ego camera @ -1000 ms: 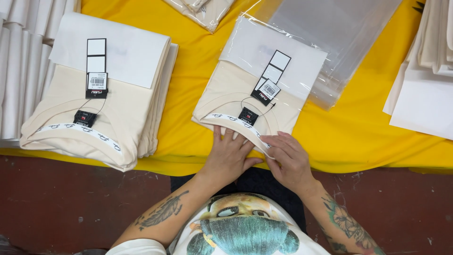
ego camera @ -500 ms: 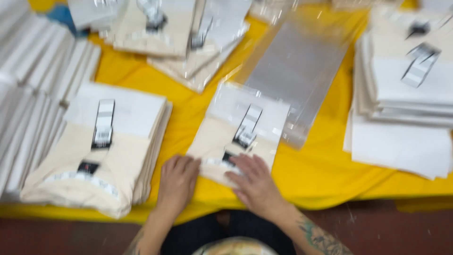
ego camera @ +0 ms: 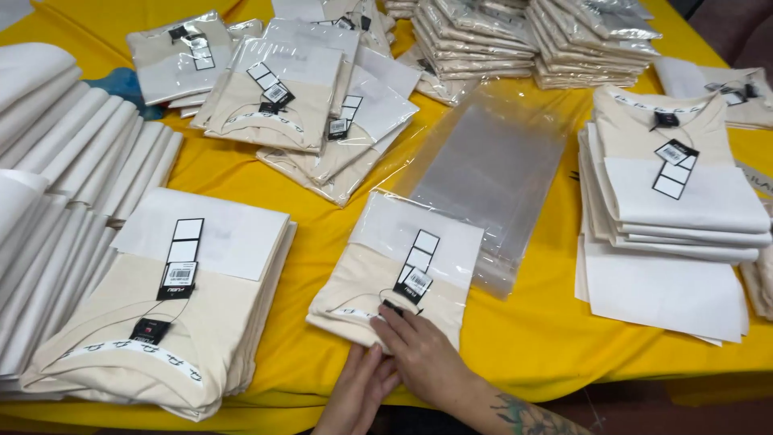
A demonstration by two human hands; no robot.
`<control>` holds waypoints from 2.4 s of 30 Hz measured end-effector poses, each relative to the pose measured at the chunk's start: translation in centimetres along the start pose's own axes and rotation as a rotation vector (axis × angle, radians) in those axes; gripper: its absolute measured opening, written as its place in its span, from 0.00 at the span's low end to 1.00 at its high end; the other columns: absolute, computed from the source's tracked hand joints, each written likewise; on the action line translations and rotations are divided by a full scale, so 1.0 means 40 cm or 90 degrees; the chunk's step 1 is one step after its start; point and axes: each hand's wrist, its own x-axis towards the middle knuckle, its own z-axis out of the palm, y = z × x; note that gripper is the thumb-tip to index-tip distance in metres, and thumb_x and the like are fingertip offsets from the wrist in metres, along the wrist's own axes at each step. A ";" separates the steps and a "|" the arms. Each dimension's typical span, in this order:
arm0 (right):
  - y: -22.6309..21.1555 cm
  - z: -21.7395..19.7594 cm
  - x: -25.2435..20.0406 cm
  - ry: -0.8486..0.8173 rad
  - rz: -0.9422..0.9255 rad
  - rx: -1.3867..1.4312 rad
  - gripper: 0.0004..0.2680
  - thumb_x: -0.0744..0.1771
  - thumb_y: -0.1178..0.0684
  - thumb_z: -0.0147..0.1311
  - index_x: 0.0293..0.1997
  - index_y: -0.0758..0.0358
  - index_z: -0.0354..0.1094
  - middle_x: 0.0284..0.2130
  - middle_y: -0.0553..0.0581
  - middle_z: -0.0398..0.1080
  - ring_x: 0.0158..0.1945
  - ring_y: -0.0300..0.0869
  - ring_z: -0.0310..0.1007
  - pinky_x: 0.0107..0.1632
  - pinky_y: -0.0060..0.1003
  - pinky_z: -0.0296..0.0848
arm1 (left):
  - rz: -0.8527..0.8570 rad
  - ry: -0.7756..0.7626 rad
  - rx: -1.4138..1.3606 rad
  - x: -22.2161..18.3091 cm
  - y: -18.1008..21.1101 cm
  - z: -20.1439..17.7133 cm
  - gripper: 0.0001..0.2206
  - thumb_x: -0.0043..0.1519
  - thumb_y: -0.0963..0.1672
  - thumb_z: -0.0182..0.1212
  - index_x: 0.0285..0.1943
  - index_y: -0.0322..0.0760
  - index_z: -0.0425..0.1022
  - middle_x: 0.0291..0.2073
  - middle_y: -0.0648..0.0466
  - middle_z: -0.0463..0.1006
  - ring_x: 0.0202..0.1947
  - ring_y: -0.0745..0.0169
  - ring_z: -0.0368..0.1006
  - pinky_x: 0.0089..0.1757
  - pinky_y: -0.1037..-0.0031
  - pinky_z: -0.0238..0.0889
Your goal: The person is bagging folded t-shirts into clear plastic bags, ensuring they are neatly placed and then sealing the bags.
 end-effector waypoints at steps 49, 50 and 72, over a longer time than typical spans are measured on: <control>0.213 -0.109 0.178 0.072 0.036 -0.280 0.04 0.67 0.61 0.57 0.42 0.61 0.66 0.17 0.50 0.67 0.19 0.44 0.66 0.28 0.41 0.68 | 0.046 0.030 0.066 -0.024 0.047 0.079 0.29 0.62 0.46 0.53 0.76 0.41 0.57 0.63 0.44 0.76 0.54 0.44 0.76 0.42 0.45 0.78; 0.202 -0.110 0.177 0.066 -0.011 -0.227 0.06 0.66 0.65 0.55 0.43 0.63 0.65 0.16 0.51 0.65 0.18 0.44 0.64 0.27 0.41 0.68 | 0.055 0.035 0.060 -0.028 0.052 0.082 0.29 0.63 0.45 0.52 0.77 0.40 0.56 0.64 0.43 0.75 0.55 0.44 0.76 0.43 0.45 0.77; -0.038 -0.130 0.144 -0.048 -0.063 0.123 0.05 0.66 0.64 0.61 0.34 0.60 0.71 0.14 0.49 0.66 0.17 0.40 0.71 0.23 0.40 0.75 | 0.101 0.034 0.058 0.005 0.030 0.007 0.22 0.65 0.40 0.56 0.70 0.34 0.67 0.55 0.43 0.78 0.53 0.52 0.75 0.47 0.62 0.74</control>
